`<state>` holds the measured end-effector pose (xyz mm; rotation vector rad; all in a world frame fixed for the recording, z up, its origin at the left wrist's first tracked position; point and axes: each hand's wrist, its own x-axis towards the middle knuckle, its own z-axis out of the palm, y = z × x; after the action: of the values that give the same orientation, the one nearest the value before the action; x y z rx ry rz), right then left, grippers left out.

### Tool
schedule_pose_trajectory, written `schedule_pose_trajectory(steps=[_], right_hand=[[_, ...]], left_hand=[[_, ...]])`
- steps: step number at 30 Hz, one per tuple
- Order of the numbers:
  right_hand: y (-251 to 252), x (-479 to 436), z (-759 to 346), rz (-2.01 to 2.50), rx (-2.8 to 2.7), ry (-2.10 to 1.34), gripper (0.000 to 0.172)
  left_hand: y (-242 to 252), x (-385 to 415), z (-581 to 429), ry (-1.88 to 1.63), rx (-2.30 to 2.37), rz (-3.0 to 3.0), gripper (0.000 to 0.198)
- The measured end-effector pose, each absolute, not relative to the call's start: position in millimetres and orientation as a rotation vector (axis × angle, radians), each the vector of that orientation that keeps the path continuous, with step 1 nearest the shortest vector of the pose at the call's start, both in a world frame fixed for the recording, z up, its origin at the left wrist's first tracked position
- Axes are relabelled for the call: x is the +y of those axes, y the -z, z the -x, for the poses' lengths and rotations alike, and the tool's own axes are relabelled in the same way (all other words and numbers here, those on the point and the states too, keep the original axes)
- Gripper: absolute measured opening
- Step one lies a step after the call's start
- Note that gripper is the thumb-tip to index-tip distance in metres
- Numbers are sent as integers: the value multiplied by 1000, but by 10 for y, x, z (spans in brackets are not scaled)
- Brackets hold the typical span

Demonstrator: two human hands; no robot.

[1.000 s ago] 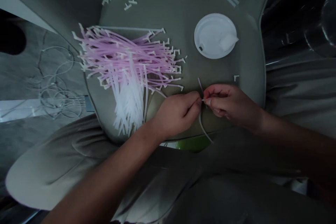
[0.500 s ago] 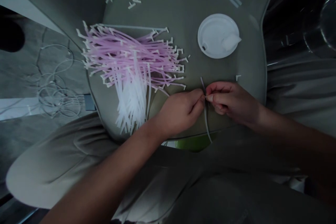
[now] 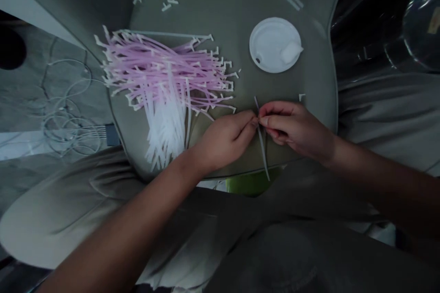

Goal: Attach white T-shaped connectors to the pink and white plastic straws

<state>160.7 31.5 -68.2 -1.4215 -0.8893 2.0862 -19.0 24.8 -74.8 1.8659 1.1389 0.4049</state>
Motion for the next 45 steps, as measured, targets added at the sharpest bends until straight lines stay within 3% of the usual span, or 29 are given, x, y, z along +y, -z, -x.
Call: schedule_pose_trajectory(steps=[10, 45], right_hand=[[814, 290, -1696, 1405, -1196, -1987, 5], [753, 345, -1581, 1279, -1026, -1998, 7]], left_hand=[[780, 216, 222, -404, 1140, -1894, 32], [780, 244, 199, -486, 1173, -1753, 34]])
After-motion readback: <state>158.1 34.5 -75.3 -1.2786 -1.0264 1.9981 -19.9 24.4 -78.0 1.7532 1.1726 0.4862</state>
